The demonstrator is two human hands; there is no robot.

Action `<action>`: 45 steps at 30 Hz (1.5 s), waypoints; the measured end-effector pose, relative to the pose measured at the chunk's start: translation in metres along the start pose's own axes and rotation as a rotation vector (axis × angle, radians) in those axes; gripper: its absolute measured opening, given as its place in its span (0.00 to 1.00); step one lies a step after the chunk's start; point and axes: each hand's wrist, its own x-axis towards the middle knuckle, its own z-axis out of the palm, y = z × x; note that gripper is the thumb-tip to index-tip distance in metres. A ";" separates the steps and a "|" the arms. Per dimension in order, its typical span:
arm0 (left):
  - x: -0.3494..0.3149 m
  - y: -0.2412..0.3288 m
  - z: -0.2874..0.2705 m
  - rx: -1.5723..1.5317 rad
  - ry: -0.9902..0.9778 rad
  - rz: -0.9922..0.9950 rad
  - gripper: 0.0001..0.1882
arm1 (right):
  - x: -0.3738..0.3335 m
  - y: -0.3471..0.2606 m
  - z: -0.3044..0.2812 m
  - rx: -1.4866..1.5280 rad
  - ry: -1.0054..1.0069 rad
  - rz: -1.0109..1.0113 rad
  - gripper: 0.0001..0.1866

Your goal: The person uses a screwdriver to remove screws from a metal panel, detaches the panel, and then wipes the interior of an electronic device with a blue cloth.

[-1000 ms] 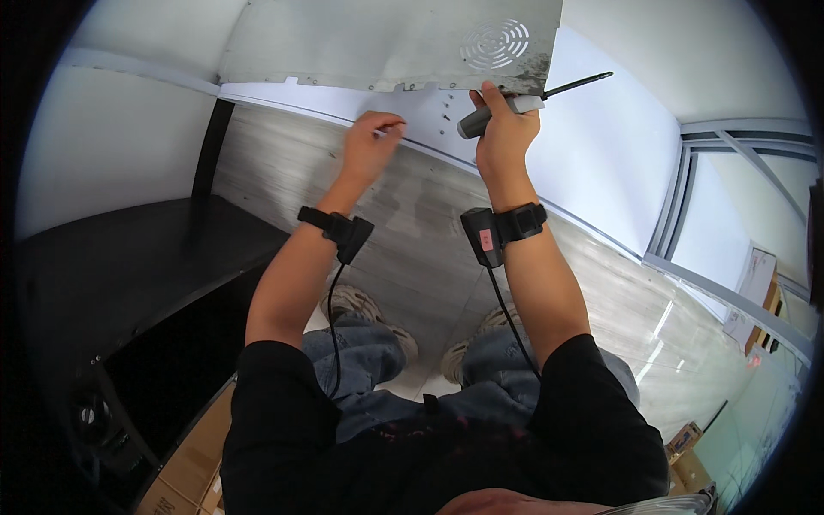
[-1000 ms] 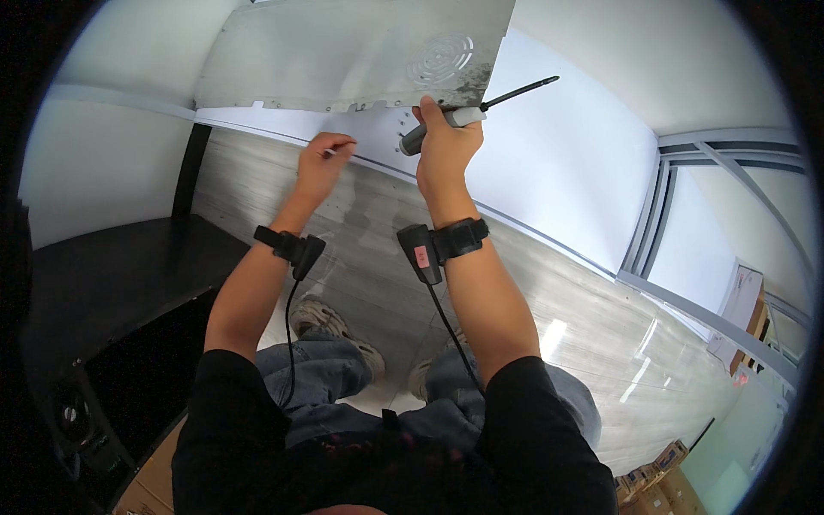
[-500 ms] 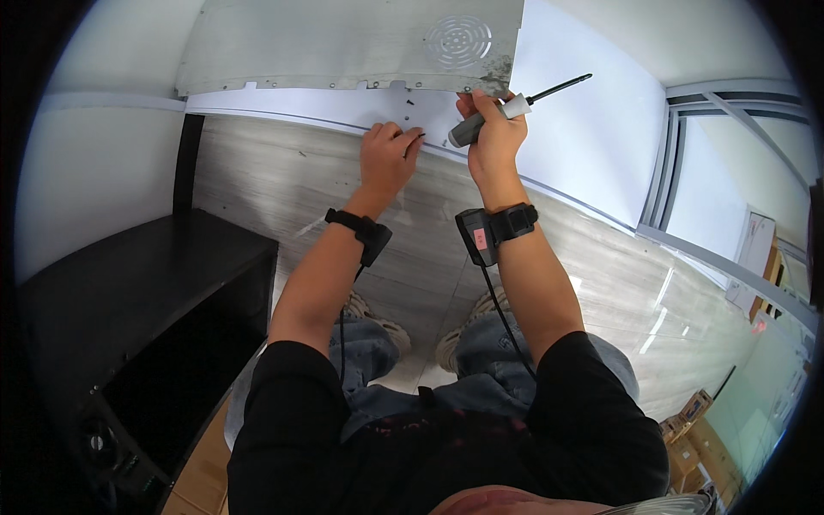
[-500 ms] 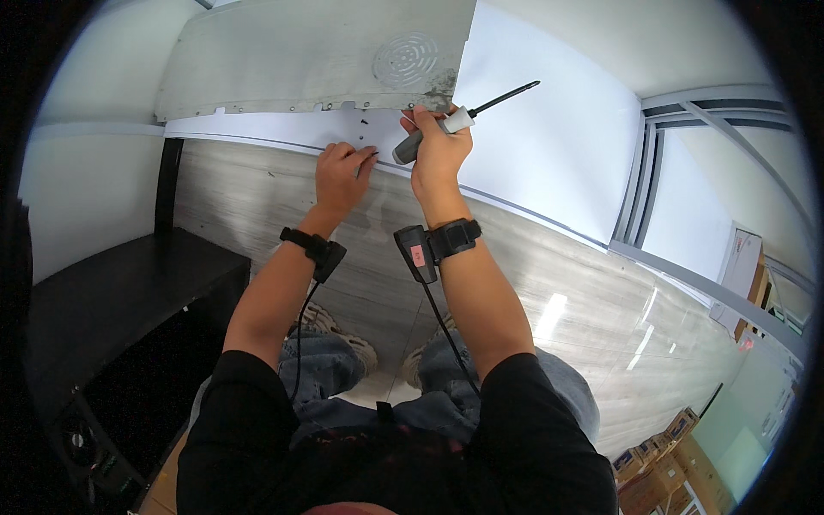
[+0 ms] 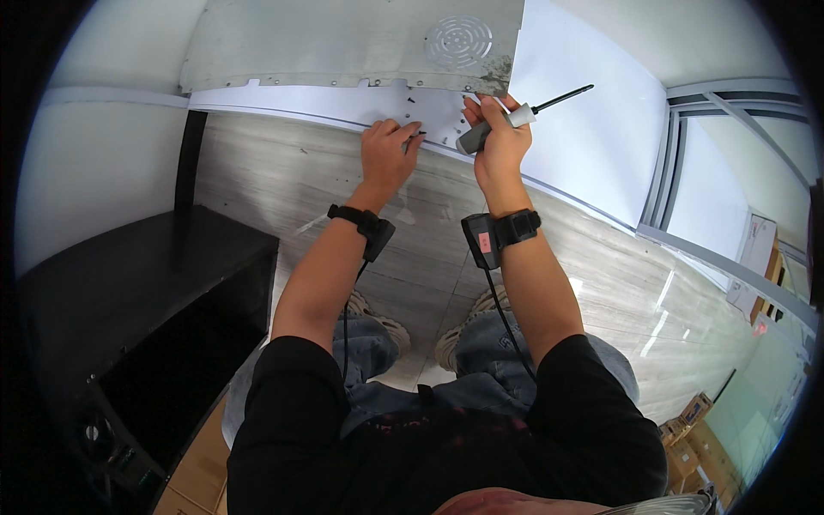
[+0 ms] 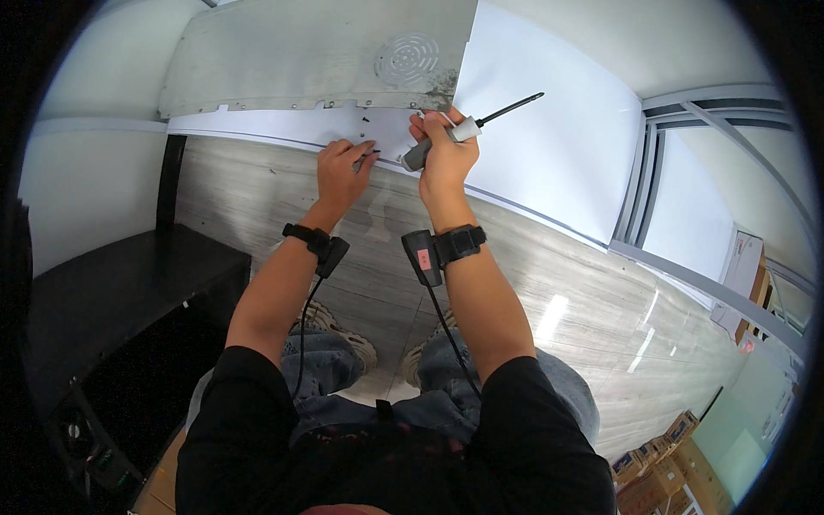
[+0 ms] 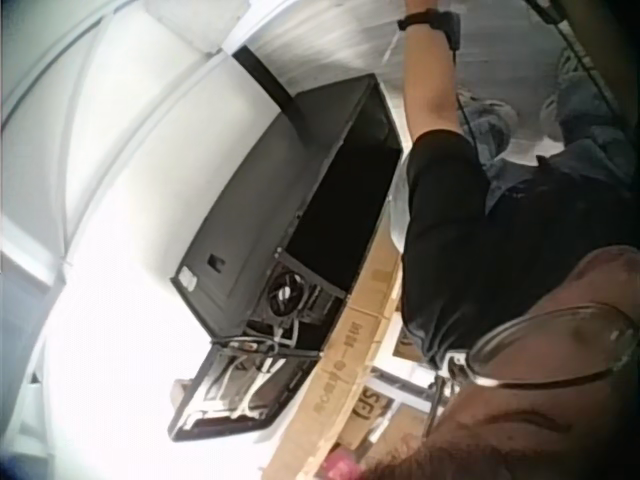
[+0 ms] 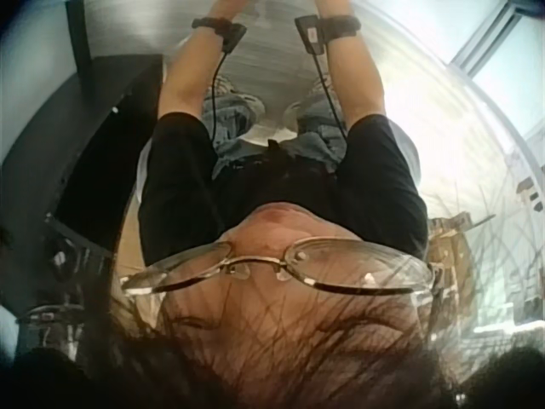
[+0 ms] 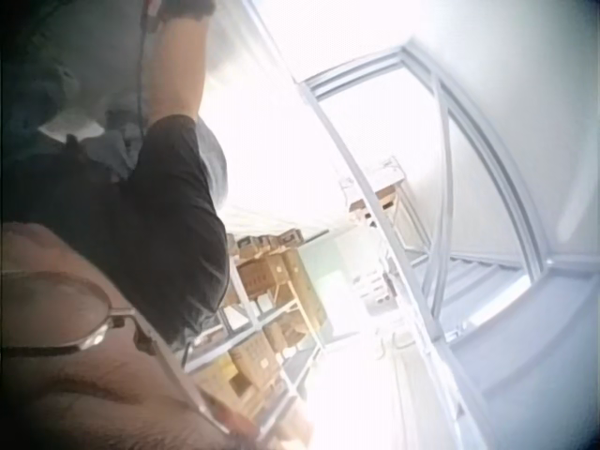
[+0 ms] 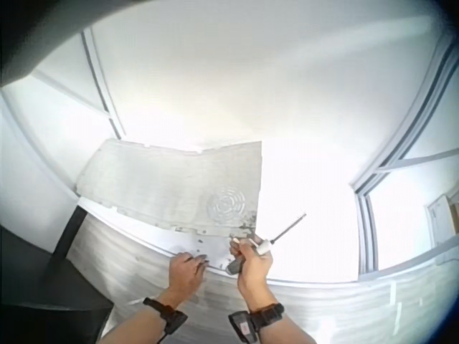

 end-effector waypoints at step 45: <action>0.082 0.138 -0.027 -0.496 -0.689 -0.246 0.15 | 0.041 -0.064 -0.065 -0.662 0.347 -0.104 0.23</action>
